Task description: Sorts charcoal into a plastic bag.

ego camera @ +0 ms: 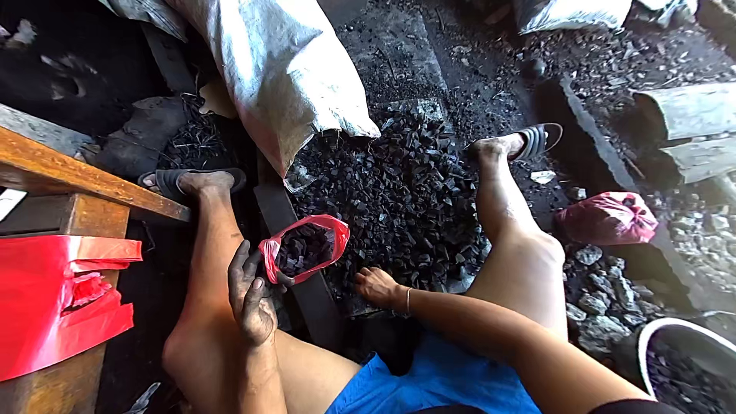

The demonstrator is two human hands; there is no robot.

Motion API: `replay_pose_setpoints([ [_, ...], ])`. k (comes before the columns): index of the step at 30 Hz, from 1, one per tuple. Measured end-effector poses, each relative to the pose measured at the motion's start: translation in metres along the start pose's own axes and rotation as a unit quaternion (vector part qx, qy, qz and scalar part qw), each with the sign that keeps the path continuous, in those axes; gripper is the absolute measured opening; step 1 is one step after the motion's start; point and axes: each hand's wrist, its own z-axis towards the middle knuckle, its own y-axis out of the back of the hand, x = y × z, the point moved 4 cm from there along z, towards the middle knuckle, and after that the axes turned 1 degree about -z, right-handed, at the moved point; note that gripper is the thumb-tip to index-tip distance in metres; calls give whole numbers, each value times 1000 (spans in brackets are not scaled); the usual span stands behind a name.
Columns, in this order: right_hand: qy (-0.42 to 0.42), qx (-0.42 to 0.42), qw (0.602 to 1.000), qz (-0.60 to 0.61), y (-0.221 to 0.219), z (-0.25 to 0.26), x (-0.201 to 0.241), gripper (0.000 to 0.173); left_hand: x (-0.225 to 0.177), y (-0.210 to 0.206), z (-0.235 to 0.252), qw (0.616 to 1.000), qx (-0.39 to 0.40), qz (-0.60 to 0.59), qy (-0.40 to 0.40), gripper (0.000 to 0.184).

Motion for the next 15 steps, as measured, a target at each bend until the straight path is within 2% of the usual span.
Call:
replay_pose_setpoints([
  [2, 22, 5, 999, -42, -22, 9, 0, 24, 0, 1, -2, 1000, -3, -1, -2, 77],
  [6, 37, -5, 998, -56, -32, 16, -2, 20, 2, 3, -2, 1000, -20, 6, 2, 76],
  [11, 71, -65, 995, -27, -24, 9, -1, 21, 4, 4, -2, 1000, -19, 2, -2, 74],
  [15, 88, -47, 995, -27, -22, 23, 5, 25, 5, 2, -1, 1000, -17, 8, 9, 77],
])
